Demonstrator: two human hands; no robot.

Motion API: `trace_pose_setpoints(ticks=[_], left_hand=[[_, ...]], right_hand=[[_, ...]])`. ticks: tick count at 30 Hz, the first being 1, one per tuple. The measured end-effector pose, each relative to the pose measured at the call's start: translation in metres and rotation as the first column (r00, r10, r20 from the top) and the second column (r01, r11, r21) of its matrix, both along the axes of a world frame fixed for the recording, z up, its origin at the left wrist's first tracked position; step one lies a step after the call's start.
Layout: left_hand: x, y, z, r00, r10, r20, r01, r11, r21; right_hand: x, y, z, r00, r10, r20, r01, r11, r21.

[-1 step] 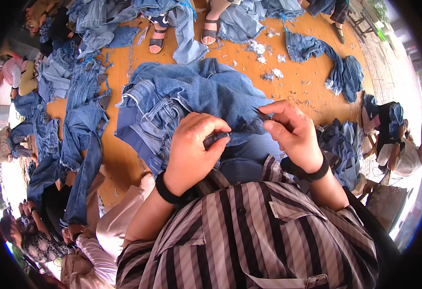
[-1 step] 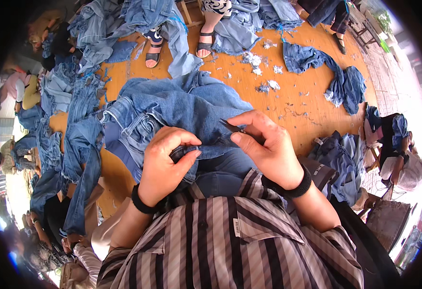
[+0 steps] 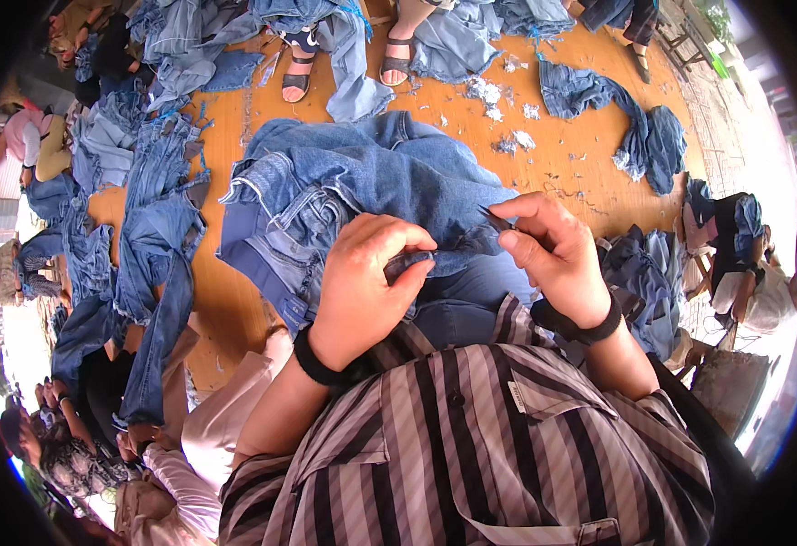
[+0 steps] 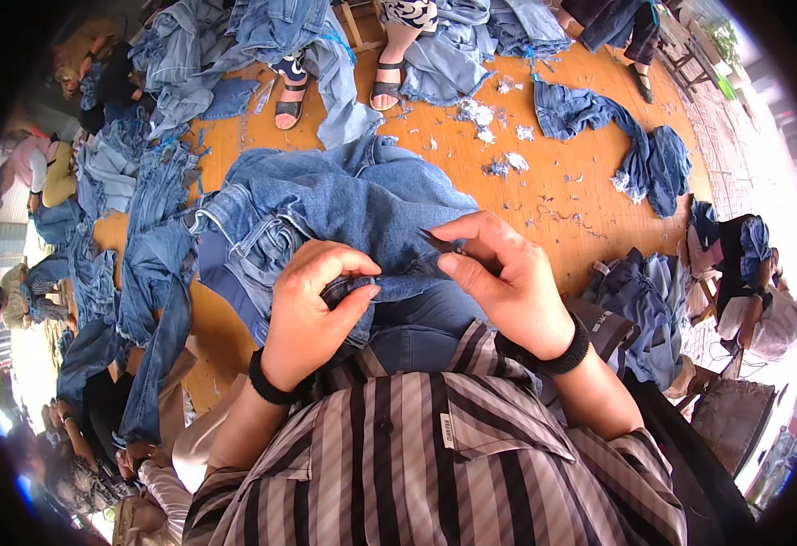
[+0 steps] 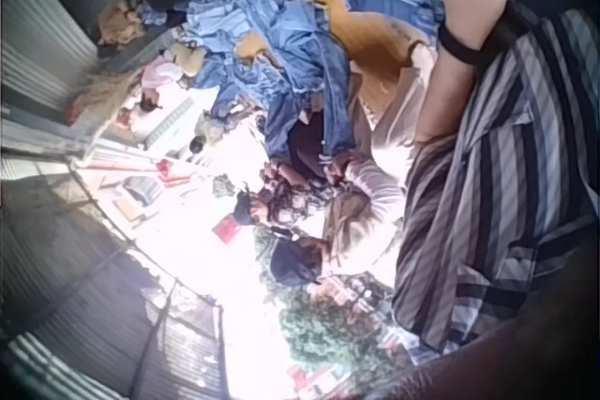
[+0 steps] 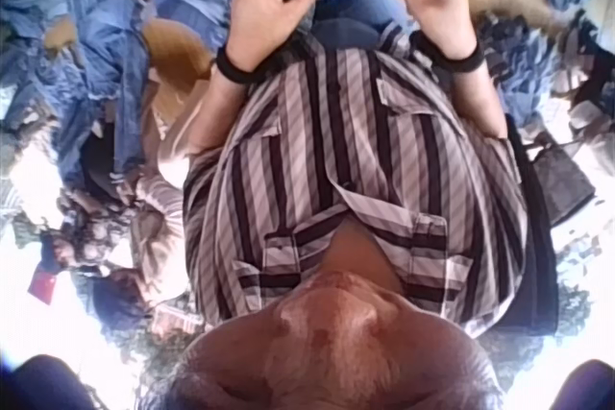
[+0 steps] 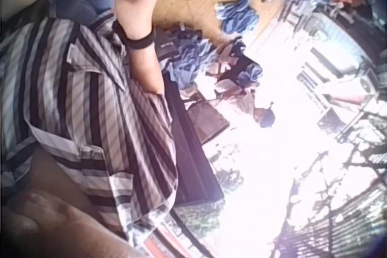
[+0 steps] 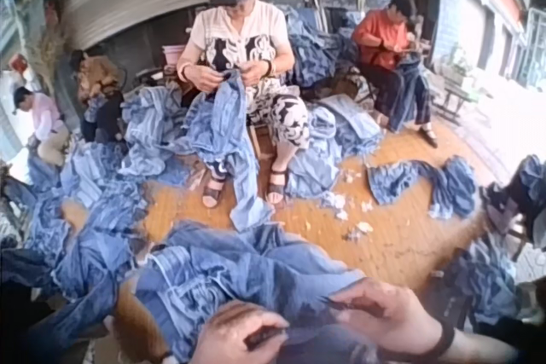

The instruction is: Inspecting and trimming threads from pairs of denim jeans in a workshop environment.

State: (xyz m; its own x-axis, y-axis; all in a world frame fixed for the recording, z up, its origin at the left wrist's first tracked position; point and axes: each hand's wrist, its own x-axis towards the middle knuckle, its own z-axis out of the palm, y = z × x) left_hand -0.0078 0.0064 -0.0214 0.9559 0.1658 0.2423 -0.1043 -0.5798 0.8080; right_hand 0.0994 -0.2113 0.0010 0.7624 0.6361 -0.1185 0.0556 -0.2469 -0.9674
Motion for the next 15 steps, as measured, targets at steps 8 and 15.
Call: trace_pose_setpoints(ticks=[8,15], left_hand=[[-0.002,-0.002,-0.001,1.000,0.002,-0.012,-0.002,0.999,-0.044],[-0.004,-0.006,0.001,0.999,0.026,-0.037,-0.029,0.997,-0.073]], right_hand=[[-0.008,-0.003,-0.017,0.956,0.098,0.276,-0.104,0.995,0.006],[-0.022,0.018,-0.005,0.984,0.090,0.151,-0.078,0.993,-0.088]])
